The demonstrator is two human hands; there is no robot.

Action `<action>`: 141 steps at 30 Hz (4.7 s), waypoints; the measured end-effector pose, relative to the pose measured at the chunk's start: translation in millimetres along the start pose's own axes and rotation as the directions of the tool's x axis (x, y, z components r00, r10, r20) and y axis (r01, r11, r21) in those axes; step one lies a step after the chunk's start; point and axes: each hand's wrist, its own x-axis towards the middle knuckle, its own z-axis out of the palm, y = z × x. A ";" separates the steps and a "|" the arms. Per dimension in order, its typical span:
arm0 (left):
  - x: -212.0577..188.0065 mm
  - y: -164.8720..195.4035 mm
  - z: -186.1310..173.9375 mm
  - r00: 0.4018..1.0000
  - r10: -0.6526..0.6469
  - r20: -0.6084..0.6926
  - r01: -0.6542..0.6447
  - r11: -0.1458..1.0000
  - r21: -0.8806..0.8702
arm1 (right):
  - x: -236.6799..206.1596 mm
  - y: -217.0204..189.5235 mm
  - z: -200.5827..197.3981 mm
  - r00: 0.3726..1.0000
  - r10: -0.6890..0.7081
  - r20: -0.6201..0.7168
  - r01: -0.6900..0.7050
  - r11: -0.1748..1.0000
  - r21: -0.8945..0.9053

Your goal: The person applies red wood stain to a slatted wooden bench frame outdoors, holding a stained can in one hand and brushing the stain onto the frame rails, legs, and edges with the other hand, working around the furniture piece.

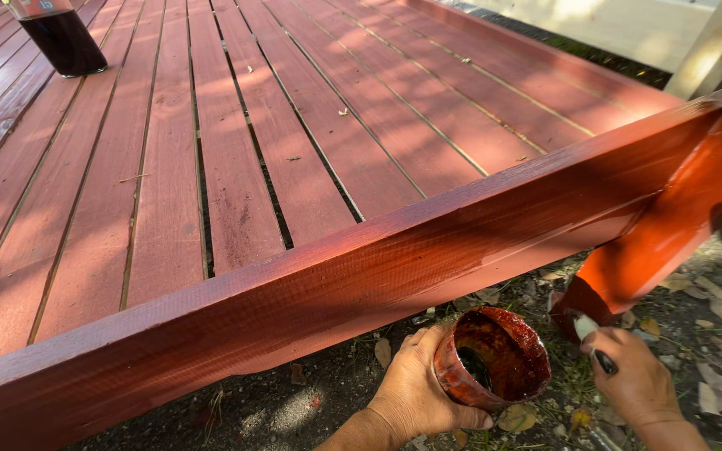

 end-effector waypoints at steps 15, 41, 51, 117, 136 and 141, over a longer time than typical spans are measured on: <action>-30.5 43.0 -15.2 1.000 0.029 0.008 -0.029 1.000 -0.011 | 82.5 7.0 -212.8 0.676 -0.410 -0.612 0.483 0.874 -0.053; 4.0 -13.8 -0.9 0.999 -0.049 0.015 0.049 0.999 0.016 | -43.2 23.4 41.1 0.429 0.872 -0.236 -0.227 0.357 0.906; 34.6 11.2 27.3 0.998 0.052 0.032 -0.053 0.998 0.035 | -6.5 22.8 50.8 0.376 0.925 0.064 -0.215 0.019 0.976; 7.2 31.6 6.8 0.998 0.007 0.060 -0.007 1.000 -0.008 | -25.4 27.2 7.9 0.410 0.874 0.261 0.046 -0.306 0.951; 31.1 48.8 29.9 0.974 0.199 -0.104 -0.225 0.880 -0.419 | 37.6 -10.3 -98.6 0.637 0.767 -0.074 0.270 -0.132 0.954; 34.1 63.0 25.1 0.969 0.214 -0.123 -0.246 0.873 -0.422 | 56.7 -25.9 -146.4 0.628 0.712 -0.314 0.411 0.039 0.911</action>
